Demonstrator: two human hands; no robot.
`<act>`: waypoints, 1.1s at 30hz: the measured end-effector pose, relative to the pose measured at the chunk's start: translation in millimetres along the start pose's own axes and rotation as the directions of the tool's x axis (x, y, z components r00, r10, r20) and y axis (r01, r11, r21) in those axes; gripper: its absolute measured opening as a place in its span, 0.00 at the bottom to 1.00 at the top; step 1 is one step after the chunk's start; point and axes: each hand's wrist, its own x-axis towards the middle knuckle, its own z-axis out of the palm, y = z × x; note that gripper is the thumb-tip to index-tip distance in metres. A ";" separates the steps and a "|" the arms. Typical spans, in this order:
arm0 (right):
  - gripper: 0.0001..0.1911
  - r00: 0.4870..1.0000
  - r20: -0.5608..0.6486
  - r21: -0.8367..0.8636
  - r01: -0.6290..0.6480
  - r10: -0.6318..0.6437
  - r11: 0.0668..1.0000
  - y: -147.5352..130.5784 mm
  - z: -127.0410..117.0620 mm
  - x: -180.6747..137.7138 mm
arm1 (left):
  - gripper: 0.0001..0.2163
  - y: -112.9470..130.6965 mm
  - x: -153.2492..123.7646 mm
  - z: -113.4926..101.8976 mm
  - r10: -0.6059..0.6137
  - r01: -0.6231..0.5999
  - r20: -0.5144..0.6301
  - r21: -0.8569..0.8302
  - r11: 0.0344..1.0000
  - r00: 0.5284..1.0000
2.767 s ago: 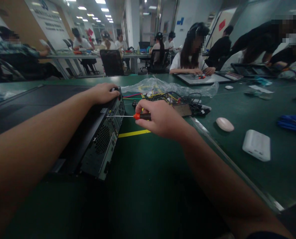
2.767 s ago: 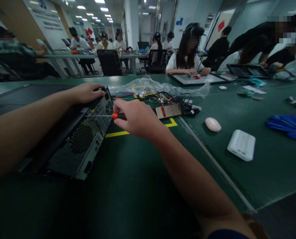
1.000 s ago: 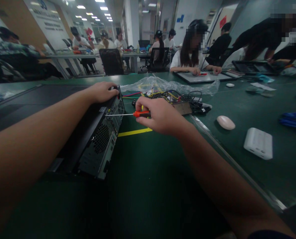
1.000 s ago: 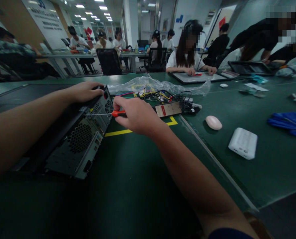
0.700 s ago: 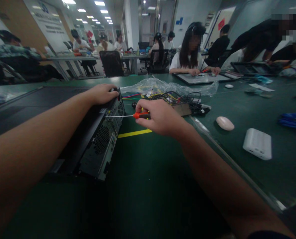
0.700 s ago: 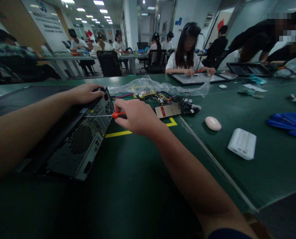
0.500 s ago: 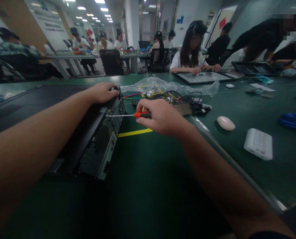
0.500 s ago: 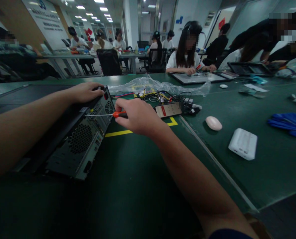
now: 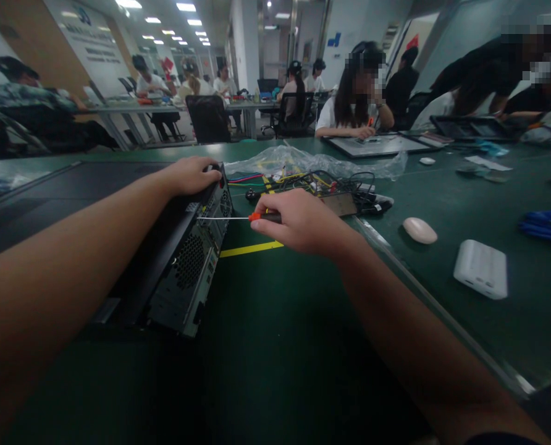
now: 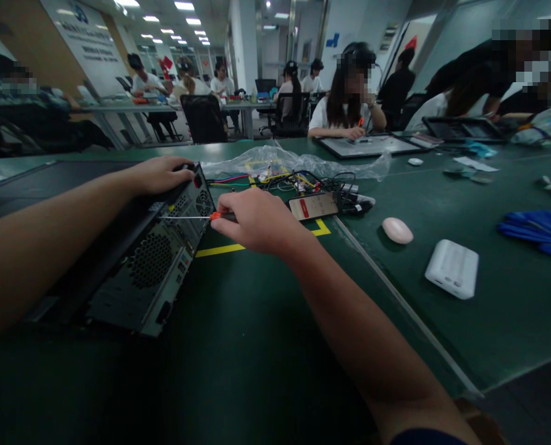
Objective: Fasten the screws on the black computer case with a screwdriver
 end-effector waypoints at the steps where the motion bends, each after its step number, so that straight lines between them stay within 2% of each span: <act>1: 0.16 1.000 0.007 0.005 -0.001 0.001 1.000 -0.1 0.4 0.1 | 0.32 -0.4 0.3 0.2 0.001 -0.001 0.001 -0.001 1.000 1.000; 5: 0.17 1.000 0.016 0.038 0.005 -0.005 0.999 -0.4 1.5 -0.3 | 0.33 -1.8 1.6 0.7 0.008 -0.008 0.000 0.001 1.000 1.000; 9: 0.14 0.999 -0.028 0.064 0.033 -0.031 0.997 1.7 3.2 -0.8 | 0.33 -2.9 2.1 0.9 0.018 -0.018 0.009 0.004 1.000 1.000; 13: 0.17 0.998 -0.048 0.058 0.045 -0.043 0.997 3.7 6.1 0.0 | 0.33 -3.2 2.0 0.7 0.019 -0.019 0.000 -0.006 1.000 1.000; 19: 0.10 0.999 -0.028 0.065 0.024 -0.022 0.998 2.2 5.8 0.6 | 0.33 -1.1 1.0 -0.6 0.011 -0.011 0.004 -0.006 1.000 1.000; 33: 0.09 0.999 -0.022 0.049 0.034 -0.033 0.998 3.7 5.4 0.5 | 0.33 -1.9 0.7 0.8 0.011 -0.011 -0.007 -0.014 1.000 1.000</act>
